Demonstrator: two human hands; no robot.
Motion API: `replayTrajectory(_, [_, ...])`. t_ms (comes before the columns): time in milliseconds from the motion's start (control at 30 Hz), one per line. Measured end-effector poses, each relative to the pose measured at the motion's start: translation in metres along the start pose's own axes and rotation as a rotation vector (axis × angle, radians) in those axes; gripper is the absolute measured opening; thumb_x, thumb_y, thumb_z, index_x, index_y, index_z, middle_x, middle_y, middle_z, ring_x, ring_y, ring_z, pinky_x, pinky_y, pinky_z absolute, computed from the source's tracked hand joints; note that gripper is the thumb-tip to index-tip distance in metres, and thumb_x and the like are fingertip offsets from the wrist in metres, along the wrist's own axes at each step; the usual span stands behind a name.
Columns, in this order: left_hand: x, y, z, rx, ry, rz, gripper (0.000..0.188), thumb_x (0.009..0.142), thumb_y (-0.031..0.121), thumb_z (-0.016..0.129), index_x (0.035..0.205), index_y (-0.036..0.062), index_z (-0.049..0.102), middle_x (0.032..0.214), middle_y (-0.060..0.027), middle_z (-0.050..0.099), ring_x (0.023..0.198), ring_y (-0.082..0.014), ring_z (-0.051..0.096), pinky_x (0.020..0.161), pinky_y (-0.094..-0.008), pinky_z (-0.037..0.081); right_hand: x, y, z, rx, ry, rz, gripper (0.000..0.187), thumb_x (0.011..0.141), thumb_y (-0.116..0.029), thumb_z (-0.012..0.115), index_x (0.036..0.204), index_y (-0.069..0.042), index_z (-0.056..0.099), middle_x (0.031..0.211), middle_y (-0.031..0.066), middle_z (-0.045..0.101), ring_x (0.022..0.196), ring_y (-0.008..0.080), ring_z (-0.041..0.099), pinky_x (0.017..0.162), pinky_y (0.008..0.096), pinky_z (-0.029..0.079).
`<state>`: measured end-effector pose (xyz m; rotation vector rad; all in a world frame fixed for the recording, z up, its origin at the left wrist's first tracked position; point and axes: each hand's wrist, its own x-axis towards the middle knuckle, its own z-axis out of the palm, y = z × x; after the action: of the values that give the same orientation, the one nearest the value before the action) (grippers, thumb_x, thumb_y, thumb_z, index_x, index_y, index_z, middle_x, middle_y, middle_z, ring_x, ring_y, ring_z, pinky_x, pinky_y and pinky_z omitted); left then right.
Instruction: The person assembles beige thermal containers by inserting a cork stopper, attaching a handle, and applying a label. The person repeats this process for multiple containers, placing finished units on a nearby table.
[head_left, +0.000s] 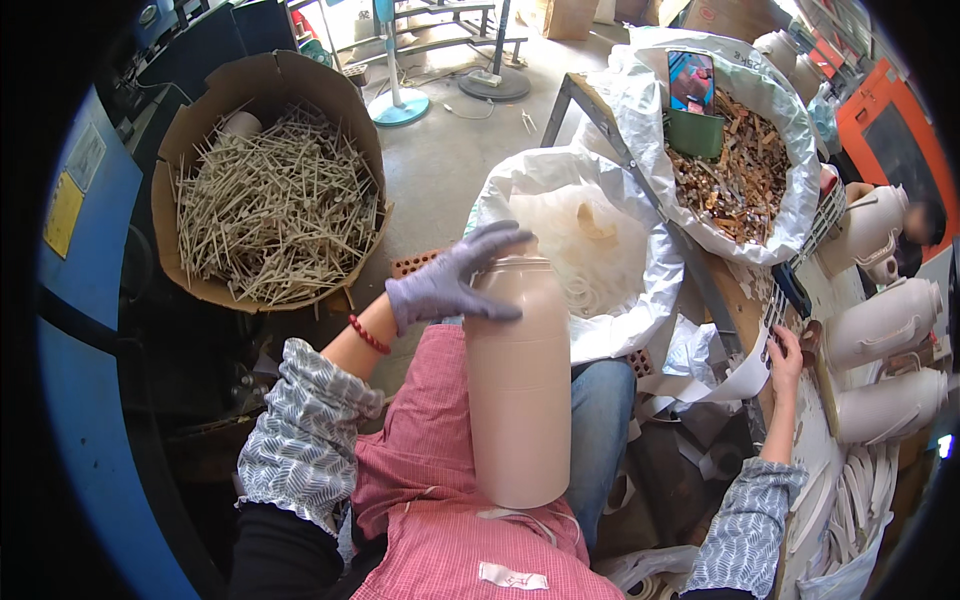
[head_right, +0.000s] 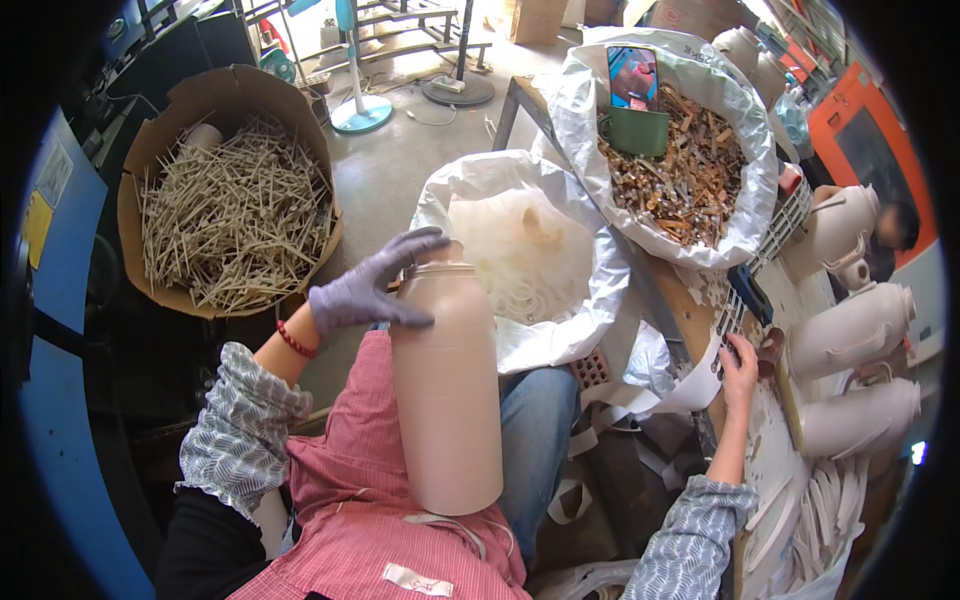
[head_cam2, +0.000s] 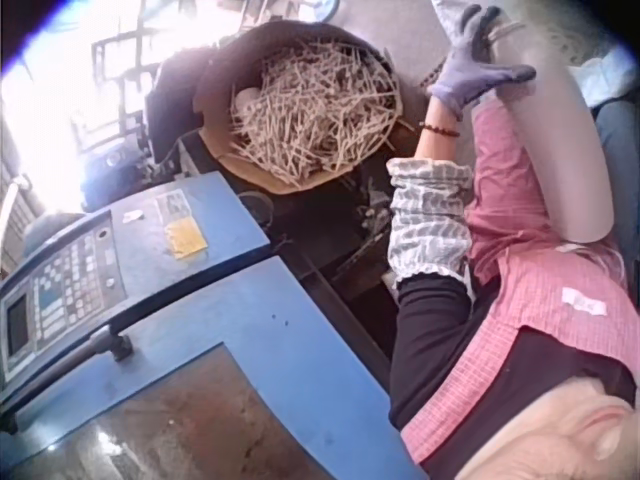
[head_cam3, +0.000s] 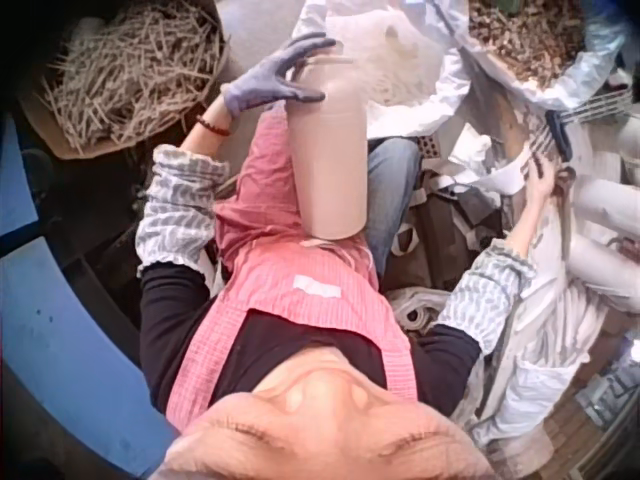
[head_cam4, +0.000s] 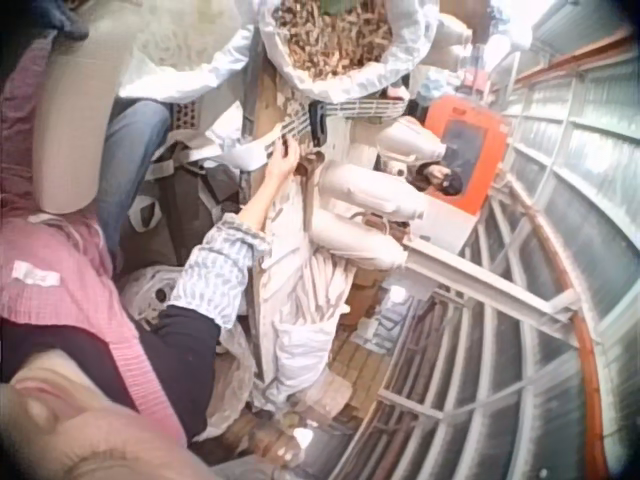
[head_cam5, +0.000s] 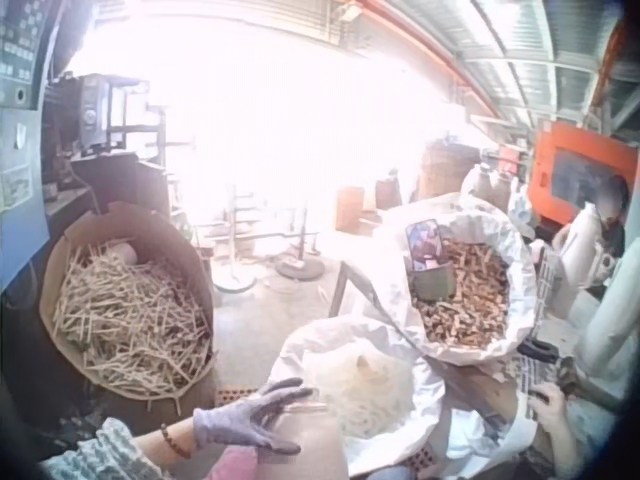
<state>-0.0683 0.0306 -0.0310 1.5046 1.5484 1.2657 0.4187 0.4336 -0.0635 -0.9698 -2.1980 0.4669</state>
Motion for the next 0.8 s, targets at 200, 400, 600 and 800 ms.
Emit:
replayTrajectory(200, [-0.007, -0.003, 0.026, 0.334, 0.167, 0.064, 0.066, 0.075, 0.036, 0.08, 0.134, 0.0208, 0.055, 0.148, -0.0213, 0.03, 0.138, -0.0406, 0.032, 0.109, -0.0453, 0.036, 0.007, -0.016, 0.003, -0.152, 0.019, 0.089, 0.014, 0.083, -0.008, 0.067, 0.096, -0.001, 0.066, 0.09, 0.0069, 0.065, 0.08, 0.0155, 0.062, 0.074, 0.0278, 0.048])
replayTrajectory(400, [-0.003, -0.013, 0.016, 0.092, 0.137, 0.022, 0.036, 0.092, 0.017, 0.062, 0.128, 0.0219, 0.062, 0.15, -0.0185, 0.031, 0.138, -0.0351, 0.035, 0.11, -0.0414, 0.037, -0.014, -0.054, 0.01, -0.368, 0.172, -0.003, 0.014, 0.085, -0.009, 0.066, 0.097, -0.002, 0.066, 0.088, 0.0103, 0.07, 0.079, 0.0242, 0.066, 0.075, 0.0328, 0.051])
replayTrajectory(600, [-0.014, 0.008, 0.012, 0.121, 0.059, -0.001, 0.059, 0.08, 0.032, 0.078, 0.133, 0.0195, 0.057, 0.157, -0.0209, 0.012, 0.146, -0.0372, 0.013, 0.116, -0.0443, 0.024, -0.049, -0.144, 0.019, -0.632, 0.158, -0.146, 0.008, 0.08, -0.007, 0.069, 0.085, -0.003, 0.064, 0.115, 0.0095, 0.061, 0.117, 0.0304, 0.047, 0.099, 0.0427, 0.038])
replayTrajectory(800, [-0.021, -0.006, 0.024, 0.193, 0.094, 0.177, 0.058, 0.075, 0.025, 0.081, 0.129, 0.0183, 0.061, 0.156, -0.0197, 0.021, 0.145, -0.0365, 0.021, 0.115, -0.0441, 0.026, -0.124, -0.325, 0.13, 0.554, -0.28, 0.092, 0.009, 0.076, -0.01, 0.075, 0.078, -0.007, 0.066, 0.111, 0.0077, 0.061, 0.111, 0.0253, 0.051, 0.1, 0.0362, 0.036])
